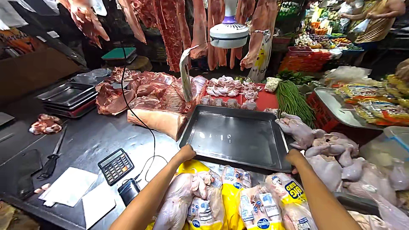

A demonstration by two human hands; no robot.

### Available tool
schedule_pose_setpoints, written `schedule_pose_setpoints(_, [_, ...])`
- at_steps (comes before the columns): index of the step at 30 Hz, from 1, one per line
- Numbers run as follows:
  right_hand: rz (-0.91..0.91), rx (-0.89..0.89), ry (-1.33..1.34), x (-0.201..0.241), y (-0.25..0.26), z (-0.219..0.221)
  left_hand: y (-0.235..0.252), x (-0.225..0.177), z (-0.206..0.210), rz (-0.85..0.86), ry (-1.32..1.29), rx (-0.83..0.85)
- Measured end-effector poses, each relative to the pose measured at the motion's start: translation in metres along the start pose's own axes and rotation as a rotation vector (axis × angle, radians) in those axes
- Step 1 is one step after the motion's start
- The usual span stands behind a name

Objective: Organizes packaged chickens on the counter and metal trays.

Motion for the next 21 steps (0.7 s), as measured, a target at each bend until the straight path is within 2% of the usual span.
schedule_pose_setpoints(2, [0.016,0.019,-0.039,0.004,-0.004,0.0,-0.003,-0.006,-0.002,0.031,0.132,0.018])
schedule_pose_setpoints(5, [-0.001,-0.012,-0.137,0.012,-0.008,-0.001,-0.022,-0.014,-0.017,0.102,0.184,0.004])
schedule_pose_setpoints(7, [-0.106,-0.076,-0.16,0.024,-0.023,-0.012,-0.049,-0.019,-0.034,0.199,0.206,-0.046])
schedule_pose_setpoints(10, [-0.351,-0.068,-0.161,0.053,-0.045,-0.041,-0.101,0.001,-0.055,0.374,0.113,-0.167])
schedule_pose_setpoints(12, [-0.493,-0.024,-0.17,0.077,-0.064,-0.06,-0.15,0.029,-0.062,0.429,-0.044,-0.26])
schedule_pose_setpoints(15, [-0.672,-0.007,-0.195,0.115,-0.111,-0.076,-0.229,0.095,-0.054,0.398,-0.355,-0.38])
schedule_pose_setpoints(18, [-0.839,0.033,-0.239,0.145,-0.157,-0.073,-0.297,0.173,-0.01,0.324,-0.73,-0.502])
schedule_pose_setpoints(21, [-0.973,0.099,-0.296,0.161,-0.201,-0.055,-0.359,0.236,0.055,0.131,-1.021,-0.589])
Point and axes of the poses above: each hand's wrist, its own y-axis towards the middle knuckle, its own z-axis out of the palm, x = y × z, the point moved 3 cm from there along y, towards the middle knuckle, and after that the axes turned 8 degrees about -z, right-handed, at the moved point
